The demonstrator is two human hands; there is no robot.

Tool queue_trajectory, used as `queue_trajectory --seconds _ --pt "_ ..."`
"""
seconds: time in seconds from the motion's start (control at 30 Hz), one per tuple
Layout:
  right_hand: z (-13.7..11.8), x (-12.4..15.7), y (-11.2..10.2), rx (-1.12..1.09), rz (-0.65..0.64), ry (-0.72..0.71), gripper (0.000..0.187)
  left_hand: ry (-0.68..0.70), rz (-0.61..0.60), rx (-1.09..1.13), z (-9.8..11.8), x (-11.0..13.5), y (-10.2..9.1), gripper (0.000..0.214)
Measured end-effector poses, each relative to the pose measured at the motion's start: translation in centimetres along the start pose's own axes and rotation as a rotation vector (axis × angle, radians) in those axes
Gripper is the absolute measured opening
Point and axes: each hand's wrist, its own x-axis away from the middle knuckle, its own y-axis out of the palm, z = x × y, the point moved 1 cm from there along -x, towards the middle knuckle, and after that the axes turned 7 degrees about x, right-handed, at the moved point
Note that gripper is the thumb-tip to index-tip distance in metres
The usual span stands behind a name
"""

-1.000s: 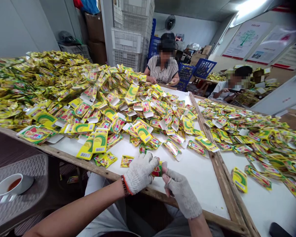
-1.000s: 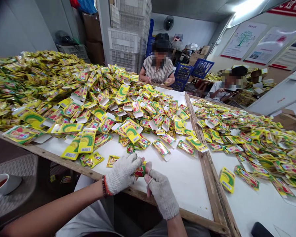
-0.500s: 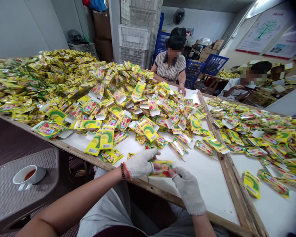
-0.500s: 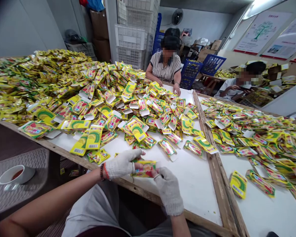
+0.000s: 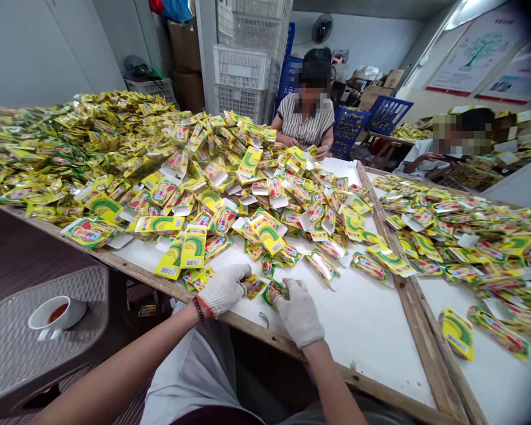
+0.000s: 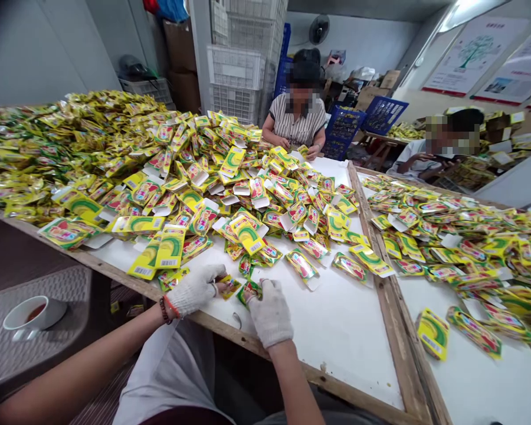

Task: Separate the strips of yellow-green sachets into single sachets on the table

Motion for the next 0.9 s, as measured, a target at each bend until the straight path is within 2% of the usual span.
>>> queue_trajectory --seconds 0.1,0.17,0.27,0.33,0.5,0.6,0.7,0.8,0.9 --pt "0.0 0.0 1.0 0.079 -0.054 -0.03 0.008 -0.035 0.066 0.219 0.2 0.1 0.0 0.016" --pt "0.4 0.1 0.6 -0.06 -0.064 0.003 0.008 -0.136 0.045 0.445 0.4 0.2 0.5 0.019" --pt "0.7 0.5 -0.2 -0.385 -0.023 0.064 0.014 -0.292 -0.031 0.854 1.0 0.2 1.9 0.029" --pt "0.4 0.8 -0.6 -0.49 0.044 0.075 0.02 -0.288 -0.062 1.029 1.8 0.3 2.9 0.038" --pt "-0.5 1.3 -0.6 -0.409 0.197 0.064 0.017 -0.217 -0.177 1.178 4.0 0.6 4.4 0.042" --pt "-0.4 1.5 -0.7 -0.397 0.234 0.079 0.024 -0.212 -0.121 1.158 4.7 0.7 4.9 0.045" --pt "0.0 1.4 -0.8 -0.437 0.123 0.073 0.04 -0.132 -0.1 1.03 5.0 0.4 5.2 0.038" --pt "0.7 1.2 -1.2 -0.525 -0.013 0.092 0.039 0.073 -0.066 0.63 5.1 -1.0 4.4 0.025" --pt "1.7 1.1 -1.4 -0.65 -0.018 0.233 0.043 0.312 0.046 0.046 5.1 -4.1 2.3 0.018"
